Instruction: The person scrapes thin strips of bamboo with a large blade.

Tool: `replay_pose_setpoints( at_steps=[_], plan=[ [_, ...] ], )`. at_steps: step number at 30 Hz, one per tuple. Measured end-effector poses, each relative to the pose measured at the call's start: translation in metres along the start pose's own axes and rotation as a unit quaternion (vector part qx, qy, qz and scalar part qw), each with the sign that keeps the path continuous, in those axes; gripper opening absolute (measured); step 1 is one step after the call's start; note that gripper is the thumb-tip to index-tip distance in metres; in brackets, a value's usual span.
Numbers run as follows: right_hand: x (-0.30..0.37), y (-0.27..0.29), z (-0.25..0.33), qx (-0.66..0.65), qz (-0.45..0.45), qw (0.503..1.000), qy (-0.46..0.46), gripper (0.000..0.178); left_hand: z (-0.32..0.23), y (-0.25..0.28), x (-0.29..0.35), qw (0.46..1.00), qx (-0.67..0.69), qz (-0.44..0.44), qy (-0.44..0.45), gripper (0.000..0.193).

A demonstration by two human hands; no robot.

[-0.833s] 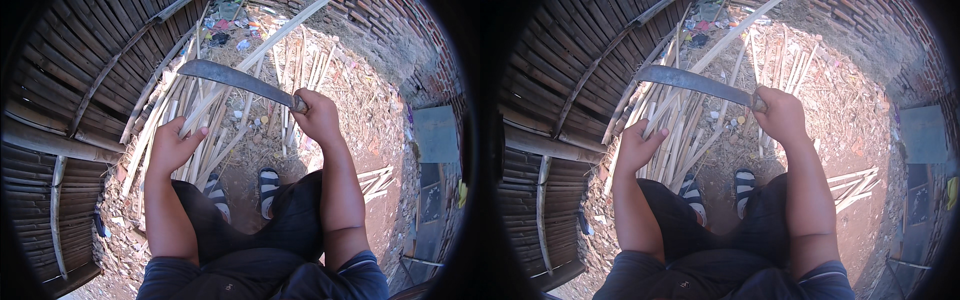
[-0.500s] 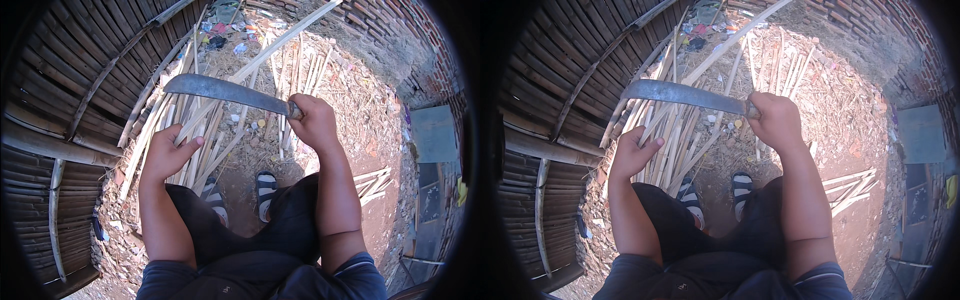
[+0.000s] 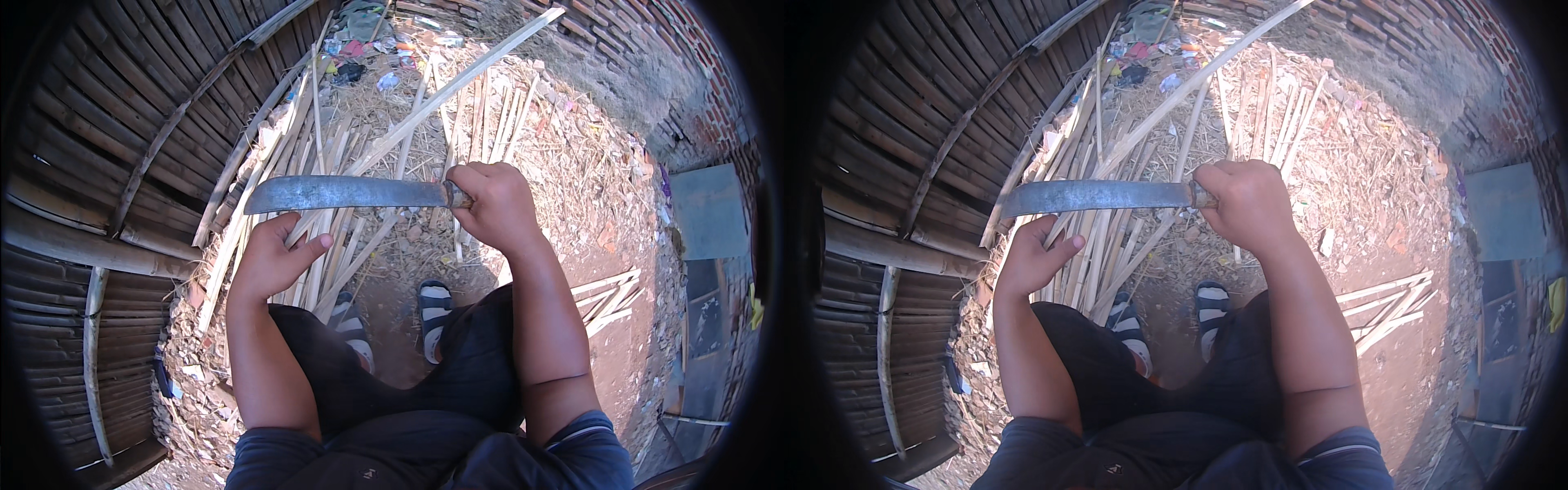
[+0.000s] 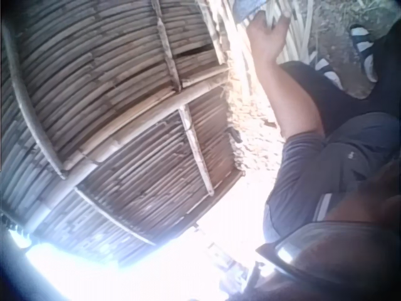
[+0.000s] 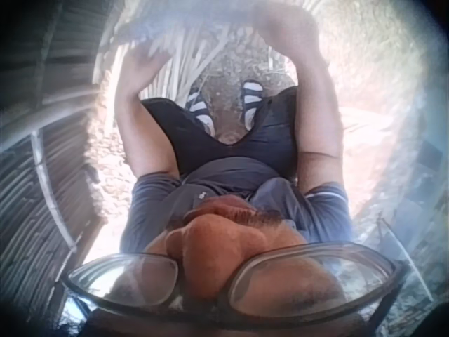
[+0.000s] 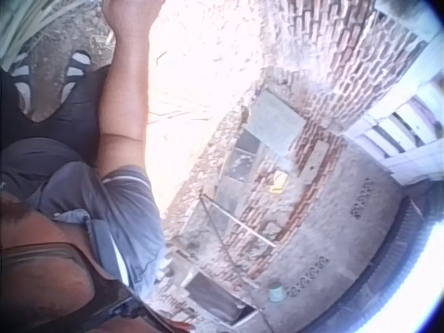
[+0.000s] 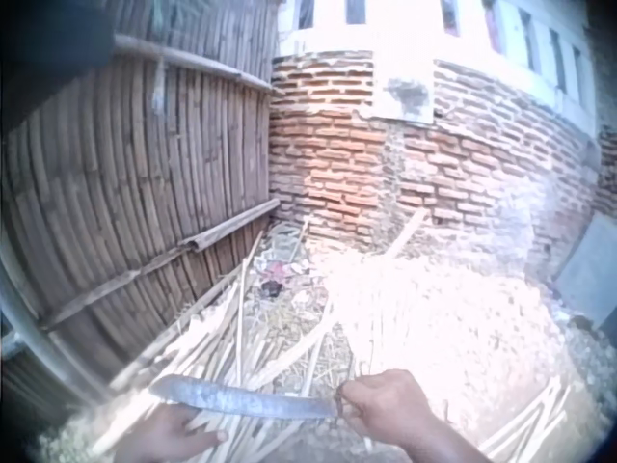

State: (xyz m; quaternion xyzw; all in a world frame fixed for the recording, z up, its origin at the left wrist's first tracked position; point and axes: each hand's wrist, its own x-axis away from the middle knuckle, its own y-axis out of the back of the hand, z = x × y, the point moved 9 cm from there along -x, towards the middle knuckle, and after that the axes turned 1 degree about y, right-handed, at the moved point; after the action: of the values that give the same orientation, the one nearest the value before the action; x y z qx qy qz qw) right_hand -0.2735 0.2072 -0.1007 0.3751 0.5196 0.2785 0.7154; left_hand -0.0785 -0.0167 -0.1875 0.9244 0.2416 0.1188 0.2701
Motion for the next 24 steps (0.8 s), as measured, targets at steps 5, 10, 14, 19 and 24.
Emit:
replay_pose_setpoints(
  at_steps=[5, 10, 14, 19, 24],
  plan=[
    [0.019, 0.021, -0.078, -0.022, -0.057, 0.969, -0.241, 0.021, 0.002, 0.001, -0.001, 1.000, 0.023, 0.012, 0.014, 0.036],
    [0.024, 0.016, -0.084, -0.068, -0.056, 0.960, -0.266, 0.023, -0.004, -0.002, -0.002, 1.000, 0.015, 0.011, 0.011, 0.034],
    [0.006, 0.005, -0.030, -0.036, -0.009, 0.996, -0.082, 0.031, -0.006, -0.004, -0.002, 1.000, 0.020, 0.003, 0.005, 0.034],
    [-0.001, -0.017, 0.024, -0.003, 0.022, 0.999, 0.037, 0.030, -0.003, -0.004, 0.001, 0.994, 0.097, -0.056, -0.004, 0.039],
    [-0.003, -0.009, 0.015, -0.010, -0.005, 1.000, 0.012, 0.031, -0.004, 0.001, 0.000, 0.999, 0.022, -0.039, 0.002, 0.036]
  ],
)
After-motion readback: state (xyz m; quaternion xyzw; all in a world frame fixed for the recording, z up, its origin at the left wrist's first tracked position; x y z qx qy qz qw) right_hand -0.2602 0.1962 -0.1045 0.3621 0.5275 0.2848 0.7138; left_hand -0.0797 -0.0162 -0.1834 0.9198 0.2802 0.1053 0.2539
